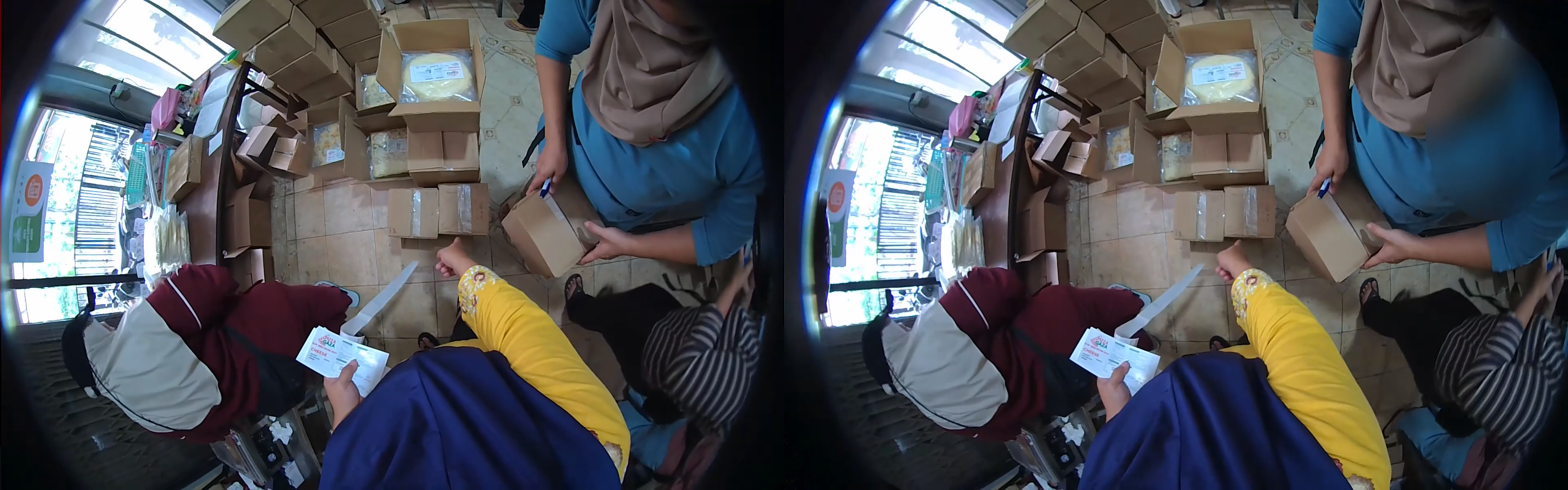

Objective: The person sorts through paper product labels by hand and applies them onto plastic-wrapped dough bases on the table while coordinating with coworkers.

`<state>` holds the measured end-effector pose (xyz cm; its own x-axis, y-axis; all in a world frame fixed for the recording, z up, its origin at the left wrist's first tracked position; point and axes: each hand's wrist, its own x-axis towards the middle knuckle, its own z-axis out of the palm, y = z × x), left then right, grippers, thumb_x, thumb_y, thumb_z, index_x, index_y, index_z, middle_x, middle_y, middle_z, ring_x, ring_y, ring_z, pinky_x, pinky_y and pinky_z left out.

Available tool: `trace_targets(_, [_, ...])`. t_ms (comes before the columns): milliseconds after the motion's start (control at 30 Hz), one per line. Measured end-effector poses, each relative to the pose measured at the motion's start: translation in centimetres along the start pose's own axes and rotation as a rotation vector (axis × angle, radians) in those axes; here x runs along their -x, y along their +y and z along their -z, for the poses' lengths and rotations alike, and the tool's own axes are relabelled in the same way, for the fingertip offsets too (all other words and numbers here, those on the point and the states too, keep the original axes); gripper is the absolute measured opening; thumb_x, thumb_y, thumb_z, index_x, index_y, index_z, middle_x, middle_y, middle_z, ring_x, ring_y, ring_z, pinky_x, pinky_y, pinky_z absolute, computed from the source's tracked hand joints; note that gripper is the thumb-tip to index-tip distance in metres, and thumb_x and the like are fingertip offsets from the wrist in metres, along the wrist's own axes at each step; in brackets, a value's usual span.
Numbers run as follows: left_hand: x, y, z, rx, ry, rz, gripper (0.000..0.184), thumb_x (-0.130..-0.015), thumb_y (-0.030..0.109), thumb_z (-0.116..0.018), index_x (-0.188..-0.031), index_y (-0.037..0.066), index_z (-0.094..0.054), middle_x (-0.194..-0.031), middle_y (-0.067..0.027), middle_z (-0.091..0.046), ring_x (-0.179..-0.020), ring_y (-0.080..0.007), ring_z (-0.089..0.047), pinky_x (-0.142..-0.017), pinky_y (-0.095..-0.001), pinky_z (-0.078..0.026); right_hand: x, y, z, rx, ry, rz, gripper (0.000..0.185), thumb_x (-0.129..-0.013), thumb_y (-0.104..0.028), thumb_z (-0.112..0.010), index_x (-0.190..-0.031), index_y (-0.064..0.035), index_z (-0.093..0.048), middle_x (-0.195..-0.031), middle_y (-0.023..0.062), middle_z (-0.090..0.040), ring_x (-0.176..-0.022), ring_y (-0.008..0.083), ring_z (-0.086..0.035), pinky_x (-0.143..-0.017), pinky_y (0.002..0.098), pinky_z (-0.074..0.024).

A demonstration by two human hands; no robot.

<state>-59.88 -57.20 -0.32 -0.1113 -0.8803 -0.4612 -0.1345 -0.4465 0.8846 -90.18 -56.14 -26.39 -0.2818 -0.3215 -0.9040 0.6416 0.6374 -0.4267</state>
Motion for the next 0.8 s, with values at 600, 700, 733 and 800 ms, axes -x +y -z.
trace_targets(600, [0.1,-0.1,-0.5,0.069,-0.057,0.018,0.038,-0.073,-0.006,-0.056,-0.111,-0.008,-0.050,-0.105,-0.0138,-0.060,-0.096,-0.0249,-0.058,-0.090,-0.0344,-0.040,3.9,1.1,-0.2,0.241,0.018,0.090,0.082,-0.077,-0.006,-0.054,-0.139,-0.0023,0.000,-0.059,0.0124,-0.058,-0.034,0.0199,-0.049,-0.032,0.0351,-0.0413])
trace_targets(700, [0.0,-0.3,-0.1,0.080,-0.068,0.030,0.039,-0.073,-0.006,-0.056,-0.111,-0.007,-0.050,-0.106,-0.0135,-0.060,-0.096,-0.0250,-0.058,-0.089,-0.0347,-0.041,2.3,4.5,-0.4,0.163,-0.042,0.120,0.069,-0.078,-0.007,-0.053,-0.132,0.0042,-0.011,-0.056,0.0145,-0.056,-0.033,0.0204,-0.048,-0.029,0.0364,-0.0385])
trace_targets(733, [-0.3,-1.0,0.3,0.082,-0.059,0.017,0.039,-0.073,-0.006,-0.056,-0.111,-0.007,-0.050,-0.105,-0.0133,-0.060,-0.096,-0.0250,-0.058,-0.088,-0.0348,-0.041,2.4,5.5,-0.6,0.099,-0.002,0.126,0.044,-0.078,-0.004,-0.050,-0.116,0.0047,-0.029,-0.054,0.0156,-0.055,-0.032,0.0218,-0.048,-0.028,0.0367,-0.0365])
trace_targets(800, [-0.3,-0.8,0.3,0.090,-0.033,-0.013,0.038,-0.072,-0.007,-0.056,-0.110,-0.005,-0.052,-0.104,-0.0123,-0.061,-0.094,-0.0248,-0.059,-0.086,-0.0347,-0.043,3.2,6.6,-1.2,0.009,-0.012,0.123,0.008,-0.080,-0.002,-0.046,-0.082,0.0052,-0.049,-0.053,0.0171,-0.055,-0.031,0.0221,-0.047,-0.027,0.0364,-0.0346])
